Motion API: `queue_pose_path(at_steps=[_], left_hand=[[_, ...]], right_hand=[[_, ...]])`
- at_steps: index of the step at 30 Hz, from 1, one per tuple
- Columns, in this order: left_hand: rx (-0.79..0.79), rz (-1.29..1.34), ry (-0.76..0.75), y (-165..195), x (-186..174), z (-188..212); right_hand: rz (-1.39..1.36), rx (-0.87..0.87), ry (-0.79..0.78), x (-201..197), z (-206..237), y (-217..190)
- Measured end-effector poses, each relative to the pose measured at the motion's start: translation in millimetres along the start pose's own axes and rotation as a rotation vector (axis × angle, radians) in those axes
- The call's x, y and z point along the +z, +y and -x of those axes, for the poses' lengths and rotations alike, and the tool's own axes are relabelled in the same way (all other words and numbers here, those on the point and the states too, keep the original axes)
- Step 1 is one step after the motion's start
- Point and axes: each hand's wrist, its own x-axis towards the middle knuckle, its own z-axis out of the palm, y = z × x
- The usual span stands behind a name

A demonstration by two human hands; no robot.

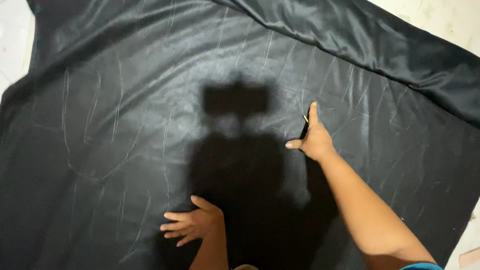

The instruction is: The person sits on the floor and uses a U-shaped cardboard template to trace outlines onto a large black fabric sheet with a yellow chalk stick. They repeatedly position the template, trace the shape, and move it to new locations to create multiple pattern outlines.

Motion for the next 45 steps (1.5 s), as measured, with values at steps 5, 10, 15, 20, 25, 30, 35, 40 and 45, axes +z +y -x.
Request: queue_pose_path(at_steps=[5, 10, 15, 20, 25, 30, 35, 40, 45], left_hand=[[0.058, -0.013, 0.036, 5, -7, 1], [-0.226, 0.312, -0.083, 131, -66, -60], [-0.751, 0.185, 0.059, 290, -69, -119], [-0.834, 0.069, -0.057, 309, -54, -136], [-0.835, 0.198, -0.179, 329, -62, -148], [-0.865, 0.225, -0.188, 336, -57, -155], [-0.846, 0.184, -0.182, 335, -49, -170], [-0.839, 0.192, -0.161, 328, -48, -182], [-0.816, 0.256, -0.178, 318, -43, -195]], right_hand=[[0.14, 0.232, -0.17, -19, -9, -18], [0.237, 0.261, -0.224, -27, -21, -37], [0.31, 0.357, -0.3, -20, -39, -47], [0.298, 0.268, -0.273, -16, -47, -63], [0.123, 0.327, -0.289, -21, -65, -80], [0.132, 0.301, -0.305, -24, -80, -91], [0.163, 0.488, -0.455, -27, -88, -113], [0.402, 0.274, -0.523, -39, -96, -172], [0.309, -0.509, -0.156, -64, -194, -302]])
